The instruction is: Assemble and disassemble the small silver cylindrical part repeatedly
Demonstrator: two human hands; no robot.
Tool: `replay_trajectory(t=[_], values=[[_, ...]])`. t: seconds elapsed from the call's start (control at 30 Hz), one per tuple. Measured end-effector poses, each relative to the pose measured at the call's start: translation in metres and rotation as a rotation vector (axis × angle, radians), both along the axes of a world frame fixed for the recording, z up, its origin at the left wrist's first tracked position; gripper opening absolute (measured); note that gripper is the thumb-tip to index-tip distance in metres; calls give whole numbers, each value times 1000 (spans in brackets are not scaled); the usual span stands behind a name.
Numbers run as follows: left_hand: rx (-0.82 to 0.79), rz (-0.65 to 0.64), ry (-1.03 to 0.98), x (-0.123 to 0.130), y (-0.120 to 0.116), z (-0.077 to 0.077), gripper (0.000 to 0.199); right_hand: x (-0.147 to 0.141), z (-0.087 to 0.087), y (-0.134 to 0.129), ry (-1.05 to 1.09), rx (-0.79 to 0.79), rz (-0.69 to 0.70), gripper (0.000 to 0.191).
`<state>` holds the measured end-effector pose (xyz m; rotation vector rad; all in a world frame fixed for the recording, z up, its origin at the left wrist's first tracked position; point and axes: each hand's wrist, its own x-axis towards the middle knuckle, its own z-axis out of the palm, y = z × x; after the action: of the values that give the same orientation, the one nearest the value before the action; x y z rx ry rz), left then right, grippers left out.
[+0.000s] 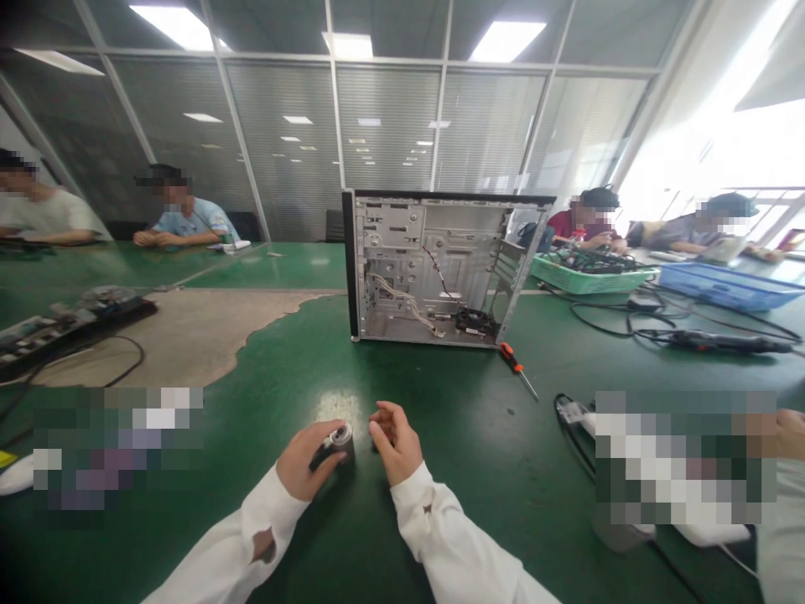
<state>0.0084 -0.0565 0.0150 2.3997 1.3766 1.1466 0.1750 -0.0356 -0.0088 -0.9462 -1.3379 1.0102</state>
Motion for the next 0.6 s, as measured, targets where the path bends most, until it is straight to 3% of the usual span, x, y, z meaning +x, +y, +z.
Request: replay_trajectory(t=[0.2, 0.43, 0.6], values=[[-124, 42, -202, 0, -2, -1, 31, 0, 9, -8, -44, 58, 21, 28], [-589, -172, -930, -4, 11, -10, 47, 2, 28, -21, -186, 163, 107, 30], [-814, -196, -1219, -4, 12, -9, 57, 2, 32, -26, -232, 232, 139, 38]])
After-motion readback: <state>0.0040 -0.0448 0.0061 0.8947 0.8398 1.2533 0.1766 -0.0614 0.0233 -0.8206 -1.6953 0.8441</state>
